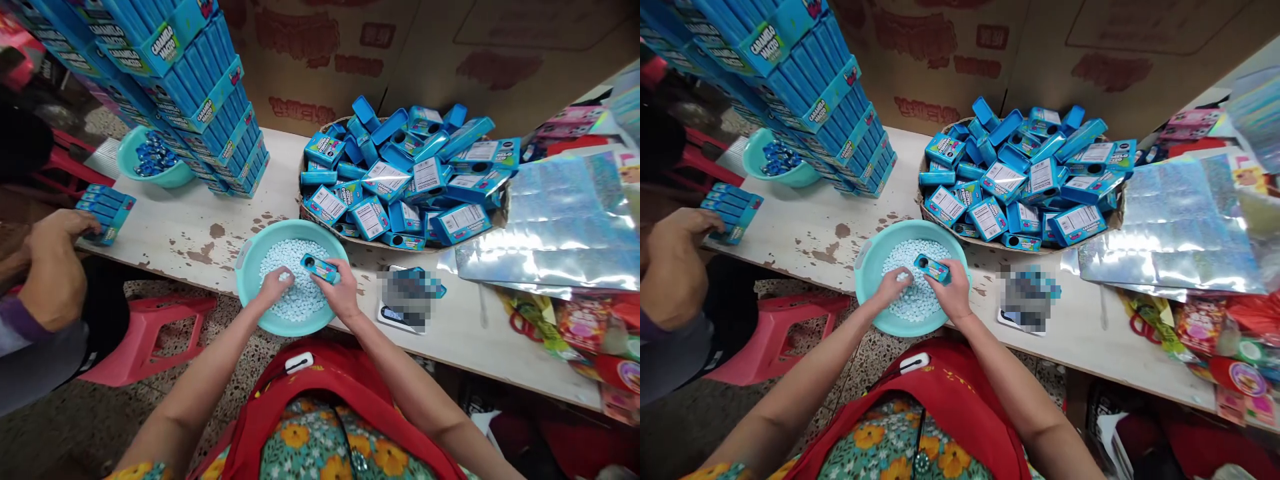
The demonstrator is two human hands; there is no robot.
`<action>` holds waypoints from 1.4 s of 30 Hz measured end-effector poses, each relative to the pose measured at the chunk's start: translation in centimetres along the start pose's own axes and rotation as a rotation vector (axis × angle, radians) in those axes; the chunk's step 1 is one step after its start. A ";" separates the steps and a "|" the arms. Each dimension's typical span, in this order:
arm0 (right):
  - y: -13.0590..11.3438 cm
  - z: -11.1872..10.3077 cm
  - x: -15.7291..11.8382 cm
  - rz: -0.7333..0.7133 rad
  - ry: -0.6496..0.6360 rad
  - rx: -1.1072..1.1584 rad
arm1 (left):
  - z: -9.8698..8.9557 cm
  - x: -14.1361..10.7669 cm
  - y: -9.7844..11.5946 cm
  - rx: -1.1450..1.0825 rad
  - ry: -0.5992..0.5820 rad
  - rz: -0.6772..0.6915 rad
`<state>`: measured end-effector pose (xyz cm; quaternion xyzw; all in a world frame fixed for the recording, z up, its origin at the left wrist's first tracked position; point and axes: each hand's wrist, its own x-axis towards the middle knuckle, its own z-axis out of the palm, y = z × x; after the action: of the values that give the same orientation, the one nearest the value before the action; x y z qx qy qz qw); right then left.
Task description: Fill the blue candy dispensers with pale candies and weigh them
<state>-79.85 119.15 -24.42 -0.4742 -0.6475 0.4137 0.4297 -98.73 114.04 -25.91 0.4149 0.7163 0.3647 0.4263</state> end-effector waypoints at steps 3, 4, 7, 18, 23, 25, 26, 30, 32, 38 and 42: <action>-0.4 0.8 -0.2 0.009 -0.195 -0.080 | -0.1 -0.5 3.6 -0.404 0.146 -0.070; -0.4 1.1 -0.3 0.018 -0.229 -0.110 | 0.1 -0.7 4.9 -0.571 0.185 -0.068; -0.8 1.8 -0.6 0.013 -0.261 -0.169 | 0.7 -1.0 7.7 -0.891 0.302 -0.010; -2.0 1.6 -0.7 -0.034 -0.242 -0.196 | 1.7 0.5 8.6 -0.881 0.427 0.047; -2.0 1.3 -0.5 -0.016 -0.220 -0.182 | 2.3 0.7 9.0 -0.839 0.420 0.083; -2.1 1.1 -0.5 -0.015 -0.226 -0.189 | 2.5 0.6 9.2 -0.817 0.413 0.104; -2.2 0.9 -0.4 -0.011 -0.225 -0.187 | 2.6 0.5 9.3 -0.811 0.418 0.109; -2.6 0.4 -0.4 -0.011 -0.190 -0.144 | 2.8 0.1 9.8 -0.819 0.447 0.146; -2.8 0.2 -0.4 -0.005 -0.188 -0.152 | 3.0 0.1 9.9 -0.797 0.454 0.131; -3.0 -0.1 -0.3 0.005 -0.204 -0.189 | 3.7 0.5 9.7 -0.741 0.485 0.146; -2.6 -0.1 -0.1 0.001 -0.202 -0.163 | 4.0 0.5 9.8 -0.724 0.473 0.152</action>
<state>-80.38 118.49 -21.91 -0.4639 -0.7188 0.4055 0.3220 -92.45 118.99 -18.91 0.1952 0.5877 0.7075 0.3406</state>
